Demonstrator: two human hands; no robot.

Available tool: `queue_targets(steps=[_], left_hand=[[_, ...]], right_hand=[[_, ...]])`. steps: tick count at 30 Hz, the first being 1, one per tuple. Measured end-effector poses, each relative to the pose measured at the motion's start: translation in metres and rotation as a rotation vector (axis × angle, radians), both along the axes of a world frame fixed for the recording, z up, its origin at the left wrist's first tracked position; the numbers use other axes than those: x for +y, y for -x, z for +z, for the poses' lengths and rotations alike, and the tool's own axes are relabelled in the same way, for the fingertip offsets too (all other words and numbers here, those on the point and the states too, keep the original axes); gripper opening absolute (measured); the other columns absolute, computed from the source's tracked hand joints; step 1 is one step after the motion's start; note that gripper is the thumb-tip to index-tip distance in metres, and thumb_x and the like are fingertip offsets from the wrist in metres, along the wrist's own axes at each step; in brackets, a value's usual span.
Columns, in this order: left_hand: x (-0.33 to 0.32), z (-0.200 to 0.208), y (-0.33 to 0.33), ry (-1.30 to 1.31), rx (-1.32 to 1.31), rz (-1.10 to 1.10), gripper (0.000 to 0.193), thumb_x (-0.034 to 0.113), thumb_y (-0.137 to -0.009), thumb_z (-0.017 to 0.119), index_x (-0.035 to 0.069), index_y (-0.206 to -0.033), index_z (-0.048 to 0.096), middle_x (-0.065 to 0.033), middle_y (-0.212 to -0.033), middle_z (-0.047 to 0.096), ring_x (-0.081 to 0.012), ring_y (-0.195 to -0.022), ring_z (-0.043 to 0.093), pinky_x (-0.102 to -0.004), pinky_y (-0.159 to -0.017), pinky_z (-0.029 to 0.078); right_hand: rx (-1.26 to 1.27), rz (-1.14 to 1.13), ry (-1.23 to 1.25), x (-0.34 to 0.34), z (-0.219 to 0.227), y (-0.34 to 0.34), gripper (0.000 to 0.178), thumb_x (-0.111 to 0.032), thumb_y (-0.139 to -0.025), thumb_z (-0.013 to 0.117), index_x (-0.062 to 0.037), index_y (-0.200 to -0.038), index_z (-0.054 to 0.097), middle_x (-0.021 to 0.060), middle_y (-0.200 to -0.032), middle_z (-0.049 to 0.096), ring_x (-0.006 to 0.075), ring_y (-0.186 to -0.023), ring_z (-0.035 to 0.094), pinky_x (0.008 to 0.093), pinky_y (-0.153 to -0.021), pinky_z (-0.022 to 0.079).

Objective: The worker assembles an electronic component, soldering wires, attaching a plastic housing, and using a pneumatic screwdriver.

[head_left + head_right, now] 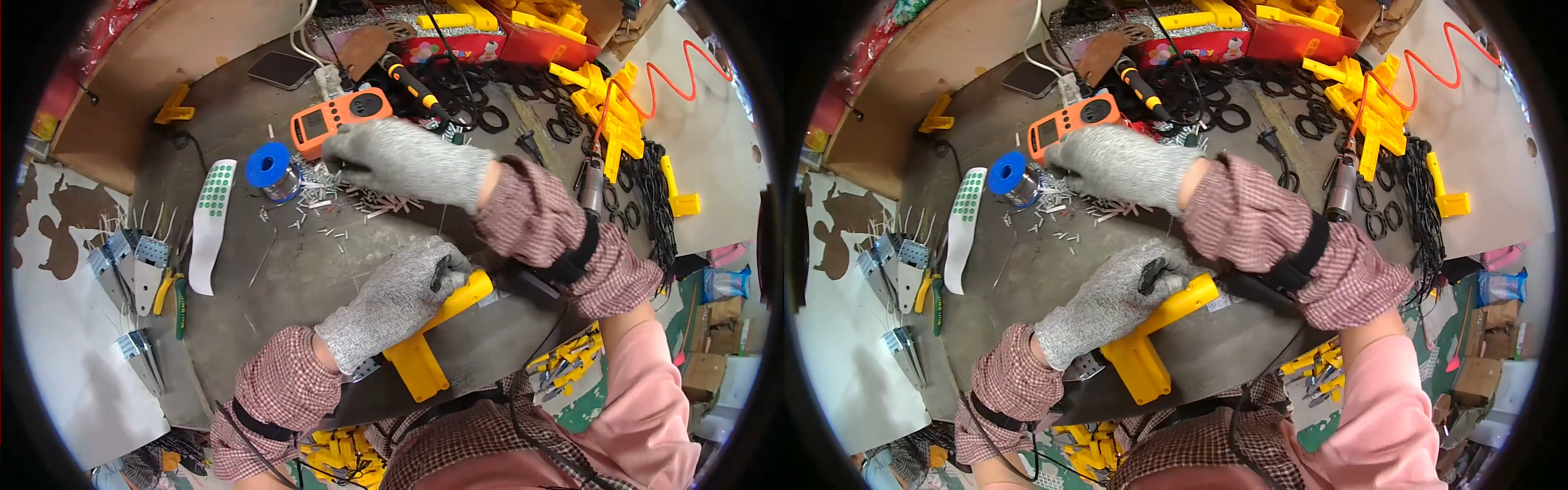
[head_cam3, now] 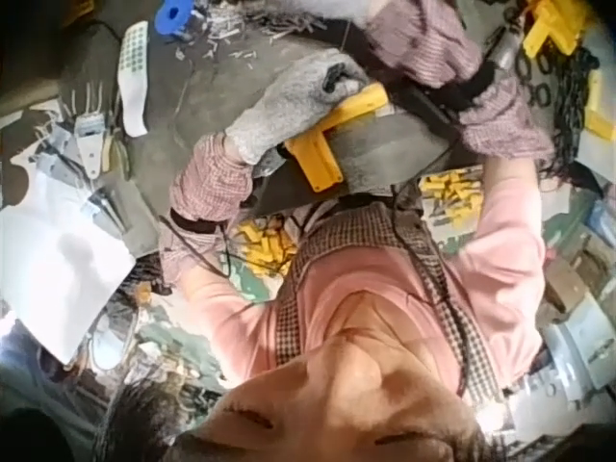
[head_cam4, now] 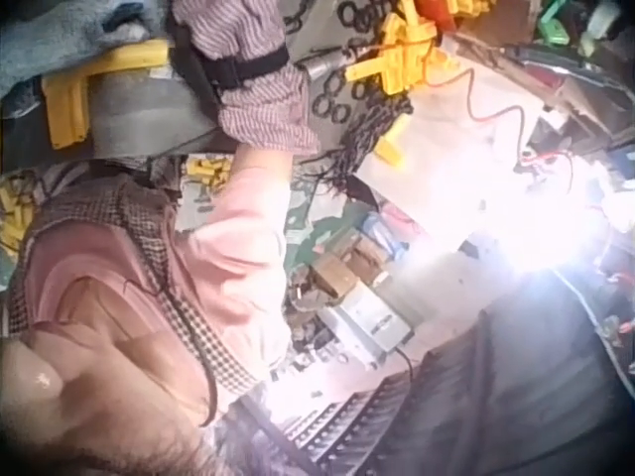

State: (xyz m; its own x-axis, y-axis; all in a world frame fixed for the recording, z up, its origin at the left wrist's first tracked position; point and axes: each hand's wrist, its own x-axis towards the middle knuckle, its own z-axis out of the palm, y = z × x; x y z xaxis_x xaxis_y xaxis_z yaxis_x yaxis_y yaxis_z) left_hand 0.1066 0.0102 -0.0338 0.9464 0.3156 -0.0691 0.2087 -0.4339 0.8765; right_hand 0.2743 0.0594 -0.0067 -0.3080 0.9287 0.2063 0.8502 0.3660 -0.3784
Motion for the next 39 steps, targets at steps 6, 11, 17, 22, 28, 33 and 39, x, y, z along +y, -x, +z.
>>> queue_targets(steps=[6, 11, 17, 22, 28, 33, 39], left_hand=[[-0.004, 0.005, -0.012, -0.214, -0.056, -0.086, 0.026, 0.023, -0.091, 0.067, 0.008, -0.112, 0.066, -0.0158, -0.107, 0.064, -0.0358, -0.104, 0.061, -0.0449, -0.091, 0.048], [-0.021, 0.023, 0.004, -0.498, -0.010, -0.160, 0.032, 0.027, -0.093, 0.064, 0.010, -0.120, 0.065, -0.0128, -0.123, 0.060, -0.0338, -0.114, 0.057, -0.0493, -0.099, 0.045], [-0.033, 0.000, 0.020, -0.593, 0.084, -0.200, 0.049, 0.032, -0.101, 0.053, 0.012, -0.146, 0.048, -0.0172, -0.133, 0.058, -0.0370, -0.117, 0.059, -0.0526, -0.104, 0.043], [-0.038, 0.010, 0.013, -0.444, 0.172, -0.182, 0.052, 0.034, -0.103, 0.049, 0.009, -0.149, 0.042, -0.0144, -0.136, 0.058, -0.0341, -0.124, 0.056, -0.0512, -0.107, 0.041], [-0.039, 0.001, 0.013, -0.639, 0.090, -0.123, 0.052, 0.032, -0.099, 0.055, 0.008, -0.145, 0.048, -0.0130, -0.133, 0.059, -0.0313, -0.128, 0.053, -0.0491, -0.106, 0.042], [0.019, 0.017, 0.012, -0.313, 0.066, 0.117, 0.029, 0.020, -0.093, 0.064, 0.006, -0.118, 0.065, -0.0134, -0.118, 0.065, -0.0307, -0.113, 0.061, -0.0419, -0.095, 0.050], [0.060, -0.008, 0.009, -0.835, 0.109, 0.146, 0.022, 0.007, -0.087, 0.061, 0.005, -0.109, 0.065, -0.0151, -0.105, 0.064, -0.0355, -0.104, 0.060, -0.0442, -0.091, 0.050]], right_hand=[[0.156, -0.101, -0.168, -0.024, 0.013, -0.010, 0.023, -0.016, -0.091, 0.062, -0.0039, -0.112, 0.063, 0.0169, -0.098, 0.064, 0.0344, -0.090, 0.067, 0.0435, -0.080, 0.054], [0.154, -0.130, -0.291, -0.045, 0.036, 0.002, 0.020, -0.017, -0.088, 0.062, -0.0027, -0.102, 0.063, 0.0185, -0.102, 0.067, 0.0361, -0.092, 0.067, 0.0447, -0.076, 0.055], [0.285, -0.140, -0.077, -0.201, 0.021, -0.006, 0.022, -0.009, -0.074, 0.076, -0.0072, -0.092, 0.064, 0.0095, -0.088, 0.060, 0.0330, -0.086, 0.061, 0.0456, -0.083, 0.053], [0.177, -0.258, -0.085, -0.225, -0.030, 0.005, 0.020, -0.012, -0.074, 0.077, -0.0075, -0.089, 0.064, 0.0094, -0.086, 0.058, 0.0305, -0.082, 0.060, 0.0425, -0.084, 0.053], [0.093, -0.197, -0.168, -0.229, -0.044, 0.003, 0.029, -0.007, -0.076, 0.076, -0.0117, -0.104, 0.072, 0.0034, -0.079, 0.058, 0.0233, -0.073, 0.061, 0.0419, -0.083, 0.057], [0.145, -0.207, -0.184, -0.231, -0.051, 0.001, 0.026, -0.004, -0.076, 0.080, -0.0105, -0.101, 0.073, 0.0034, -0.081, 0.061, 0.0231, -0.073, 0.061, 0.0427, -0.084, 0.057], [0.183, -0.107, -0.234, -0.225, -0.057, -0.004, 0.026, -0.005, -0.069, 0.084, -0.0100, -0.093, 0.073, 0.0045, -0.083, 0.061, 0.0245, -0.074, 0.061, 0.0455, -0.082, 0.057]])
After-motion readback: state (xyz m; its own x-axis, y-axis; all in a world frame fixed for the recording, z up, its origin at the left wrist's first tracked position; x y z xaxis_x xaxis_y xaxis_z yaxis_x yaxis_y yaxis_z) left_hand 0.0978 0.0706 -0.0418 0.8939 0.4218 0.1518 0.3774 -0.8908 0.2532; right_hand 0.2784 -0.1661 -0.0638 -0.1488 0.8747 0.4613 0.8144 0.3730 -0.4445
